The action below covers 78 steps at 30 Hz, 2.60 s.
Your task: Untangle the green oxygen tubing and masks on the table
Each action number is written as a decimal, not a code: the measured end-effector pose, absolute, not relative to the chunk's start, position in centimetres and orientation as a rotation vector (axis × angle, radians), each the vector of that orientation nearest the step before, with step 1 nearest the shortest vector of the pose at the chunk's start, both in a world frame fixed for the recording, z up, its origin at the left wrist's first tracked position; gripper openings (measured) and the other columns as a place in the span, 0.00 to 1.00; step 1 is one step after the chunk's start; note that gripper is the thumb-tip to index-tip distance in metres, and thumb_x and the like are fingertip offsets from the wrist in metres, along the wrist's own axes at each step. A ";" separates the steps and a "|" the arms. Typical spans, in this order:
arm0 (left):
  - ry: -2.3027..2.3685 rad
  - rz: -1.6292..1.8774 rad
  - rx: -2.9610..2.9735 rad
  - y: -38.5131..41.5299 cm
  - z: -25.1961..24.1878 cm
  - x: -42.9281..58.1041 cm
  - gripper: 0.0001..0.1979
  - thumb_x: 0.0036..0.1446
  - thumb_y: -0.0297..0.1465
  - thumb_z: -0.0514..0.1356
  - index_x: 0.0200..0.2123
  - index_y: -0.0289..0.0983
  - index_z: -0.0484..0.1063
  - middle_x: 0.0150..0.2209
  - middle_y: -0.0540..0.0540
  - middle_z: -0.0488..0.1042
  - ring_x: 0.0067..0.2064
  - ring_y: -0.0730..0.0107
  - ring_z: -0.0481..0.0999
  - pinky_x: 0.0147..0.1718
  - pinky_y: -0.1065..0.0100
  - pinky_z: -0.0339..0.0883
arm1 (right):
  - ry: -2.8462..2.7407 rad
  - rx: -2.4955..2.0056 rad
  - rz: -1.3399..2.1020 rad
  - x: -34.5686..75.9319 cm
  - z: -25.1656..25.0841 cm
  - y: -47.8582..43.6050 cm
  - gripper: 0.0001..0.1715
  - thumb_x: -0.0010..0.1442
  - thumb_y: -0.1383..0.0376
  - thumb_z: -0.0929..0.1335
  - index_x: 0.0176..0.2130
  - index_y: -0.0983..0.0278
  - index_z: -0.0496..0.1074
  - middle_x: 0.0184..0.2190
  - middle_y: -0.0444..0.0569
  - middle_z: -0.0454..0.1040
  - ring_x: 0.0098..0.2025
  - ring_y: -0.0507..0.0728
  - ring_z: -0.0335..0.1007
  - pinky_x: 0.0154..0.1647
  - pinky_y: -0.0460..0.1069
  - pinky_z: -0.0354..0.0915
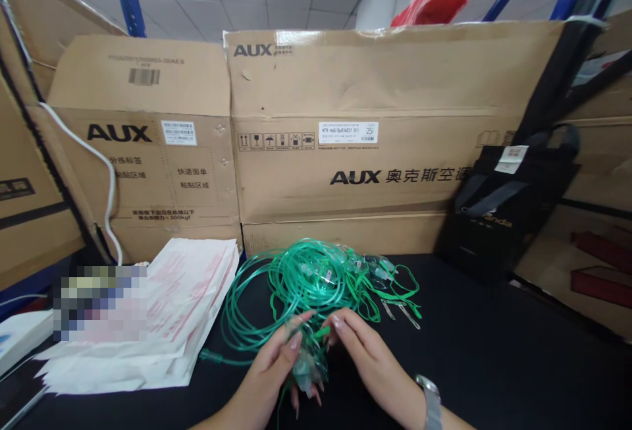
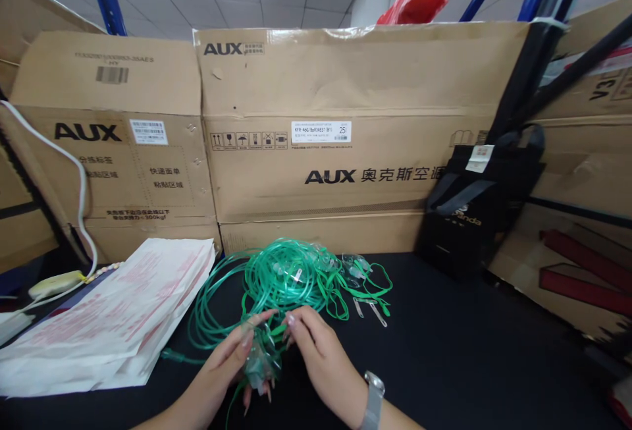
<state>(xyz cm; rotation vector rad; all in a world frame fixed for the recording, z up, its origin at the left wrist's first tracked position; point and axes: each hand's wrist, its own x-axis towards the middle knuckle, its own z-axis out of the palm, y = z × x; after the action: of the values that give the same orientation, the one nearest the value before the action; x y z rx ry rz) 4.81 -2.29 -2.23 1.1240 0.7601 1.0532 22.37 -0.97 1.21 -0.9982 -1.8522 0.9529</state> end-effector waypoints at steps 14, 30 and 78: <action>0.729 0.899 1.167 -3.2 -2.2 4.9 0.33 0.54 0.48 0.51 0.59 0.38 0.53 0.20 0.47 0.74 0.19 0.72 0.72 0.11 0.80 0.52 | -2.392 -0.783 0.609 22.6 2.2 -1.7 0.10 0.53 0.76 0.61 0.31 0.63 0.66 0.32 0.47 0.67 0.37 0.53 0.60 0.41 0.49 0.59; 0.801 0.812 1.430 -3.8 -2.4 4.8 0.34 0.49 0.54 0.50 0.53 0.39 0.65 0.20 0.52 0.62 0.15 0.82 0.55 0.13 0.78 0.51 | -2.249 -1.203 0.175 23.4 1.6 0.0 0.11 0.55 0.74 0.60 0.23 0.63 0.58 0.22 0.42 0.63 0.27 0.52 0.57 0.32 0.49 0.52; 0.811 0.980 0.850 -2.6 -1.4 5.2 0.30 0.51 0.47 0.55 0.53 0.37 0.62 0.12 0.55 0.64 0.10 0.81 0.59 0.08 0.81 0.40 | -2.369 -1.185 0.426 23.3 2.1 -0.3 0.13 0.40 0.77 0.60 0.17 0.62 0.49 0.18 0.39 0.54 0.22 0.49 0.53 0.26 0.44 0.51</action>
<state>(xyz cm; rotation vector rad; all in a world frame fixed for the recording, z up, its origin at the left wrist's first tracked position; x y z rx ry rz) 5.25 -2.60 -1.39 0.8504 0.8109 0.9804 23.31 -0.30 2.06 -1.1851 -2.3689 0.4256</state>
